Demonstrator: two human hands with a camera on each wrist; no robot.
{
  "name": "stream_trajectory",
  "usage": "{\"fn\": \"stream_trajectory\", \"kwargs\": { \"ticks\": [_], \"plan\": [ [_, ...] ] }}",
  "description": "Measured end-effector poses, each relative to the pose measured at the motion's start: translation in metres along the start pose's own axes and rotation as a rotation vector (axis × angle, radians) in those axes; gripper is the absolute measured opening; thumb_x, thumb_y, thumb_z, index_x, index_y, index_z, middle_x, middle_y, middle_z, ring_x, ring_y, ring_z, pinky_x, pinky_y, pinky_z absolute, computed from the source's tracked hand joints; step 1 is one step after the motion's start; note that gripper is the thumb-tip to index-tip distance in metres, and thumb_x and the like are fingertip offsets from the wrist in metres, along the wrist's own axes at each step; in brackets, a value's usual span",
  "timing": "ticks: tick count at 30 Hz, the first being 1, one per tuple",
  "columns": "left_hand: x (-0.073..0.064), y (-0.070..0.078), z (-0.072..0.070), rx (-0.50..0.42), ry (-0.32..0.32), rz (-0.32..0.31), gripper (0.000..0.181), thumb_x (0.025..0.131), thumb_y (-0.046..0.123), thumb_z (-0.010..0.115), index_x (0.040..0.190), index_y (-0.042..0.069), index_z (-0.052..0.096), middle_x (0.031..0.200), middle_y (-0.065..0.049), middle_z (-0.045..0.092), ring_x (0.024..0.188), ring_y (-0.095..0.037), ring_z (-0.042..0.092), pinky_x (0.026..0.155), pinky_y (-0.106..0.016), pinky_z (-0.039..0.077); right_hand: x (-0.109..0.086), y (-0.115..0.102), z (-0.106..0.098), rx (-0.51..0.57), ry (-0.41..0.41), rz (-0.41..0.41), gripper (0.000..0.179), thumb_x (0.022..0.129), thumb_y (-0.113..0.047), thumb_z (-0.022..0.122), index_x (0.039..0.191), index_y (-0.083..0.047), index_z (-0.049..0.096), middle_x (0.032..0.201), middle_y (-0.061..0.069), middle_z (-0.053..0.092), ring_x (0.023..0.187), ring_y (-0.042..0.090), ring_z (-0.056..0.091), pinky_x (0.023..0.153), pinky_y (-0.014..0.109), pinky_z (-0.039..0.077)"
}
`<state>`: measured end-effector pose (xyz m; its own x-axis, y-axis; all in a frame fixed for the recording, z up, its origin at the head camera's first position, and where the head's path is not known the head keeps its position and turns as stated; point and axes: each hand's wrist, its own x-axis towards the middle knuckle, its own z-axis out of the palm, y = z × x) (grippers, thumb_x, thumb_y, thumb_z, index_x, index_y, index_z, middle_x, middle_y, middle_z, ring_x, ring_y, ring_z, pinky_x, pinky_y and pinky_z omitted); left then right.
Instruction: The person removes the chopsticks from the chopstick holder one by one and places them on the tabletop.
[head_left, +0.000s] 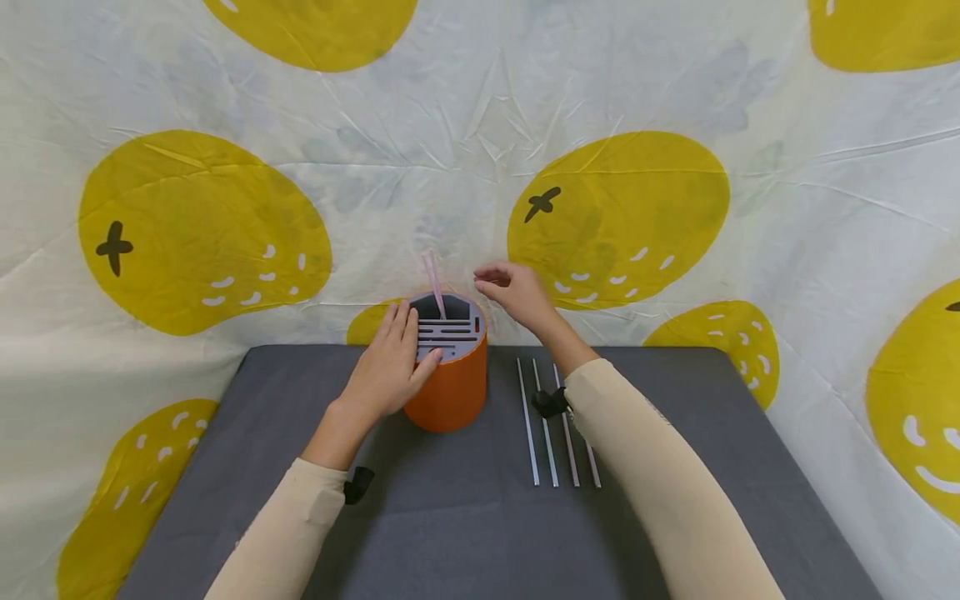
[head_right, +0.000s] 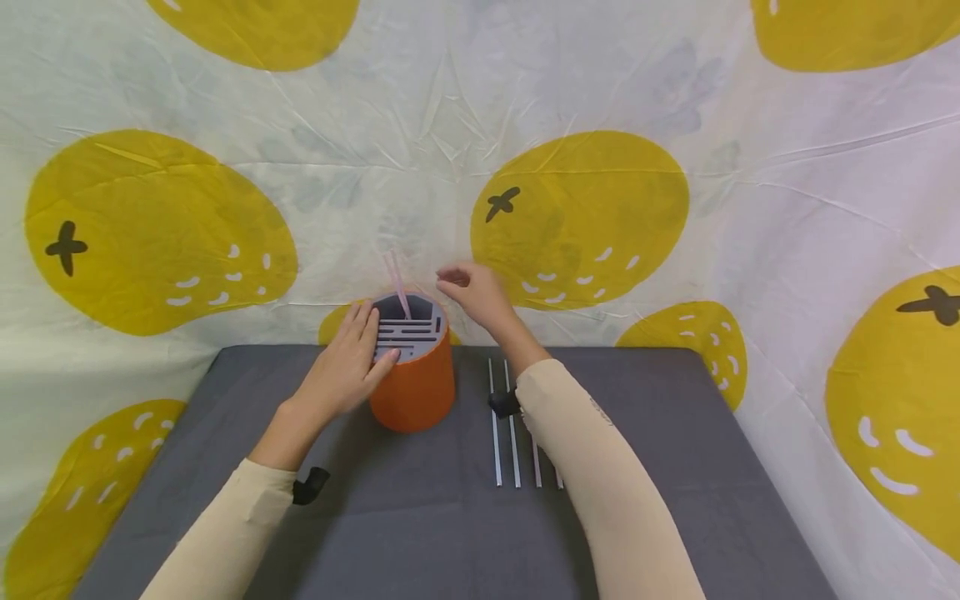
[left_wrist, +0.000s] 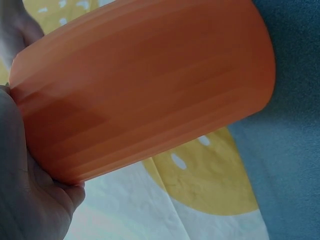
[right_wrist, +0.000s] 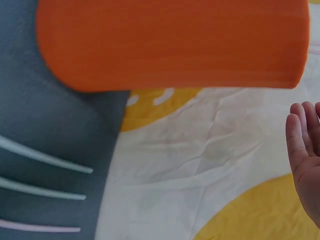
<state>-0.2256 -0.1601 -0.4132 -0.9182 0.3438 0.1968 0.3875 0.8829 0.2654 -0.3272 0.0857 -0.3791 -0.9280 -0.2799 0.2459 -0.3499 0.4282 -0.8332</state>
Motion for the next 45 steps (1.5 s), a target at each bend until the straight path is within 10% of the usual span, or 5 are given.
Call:
{"fn": "stream_trajectory", "kwargs": {
  "ticks": [17, 45],
  "plan": [
    [-0.002, -0.005, 0.0, 0.015, 0.008, 0.008, 0.087, 0.107, 0.06, 0.033, 0.162, -0.006, 0.018, 0.172, -0.024, 0.011, 0.16, -0.042, 0.007, 0.128, -0.055, 0.02, 0.026, -0.034, 0.04, -0.086, -0.106, 0.058, 0.036, 0.101, -0.026, 0.069, 0.134, -0.011, 0.07, 0.129, 0.008, 0.072, 0.121, 0.024, 0.066, 0.103, 0.038, 0.055],
    [0.001, -0.002, 0.002, 0.011, 0.01, 0.013, 0.084, 0.108, 0.056, 0.037, 0.162, -0.006, 0.019, 0.172, -0.024, 0.012, 0.16, -0.04, 0.007, 0.128, -0.054, 0.021, 0.029, -0.038, 0.051, -0.13, 0.01, 0.079, 0.016, 0.1, -0.022, 0.07, 0.109, -0.01, 0.075, 0.107, 0.008, 0.074, 0.093, 0.022, 0.069, 0.084, 0.035, 0.059]
  ]
}}
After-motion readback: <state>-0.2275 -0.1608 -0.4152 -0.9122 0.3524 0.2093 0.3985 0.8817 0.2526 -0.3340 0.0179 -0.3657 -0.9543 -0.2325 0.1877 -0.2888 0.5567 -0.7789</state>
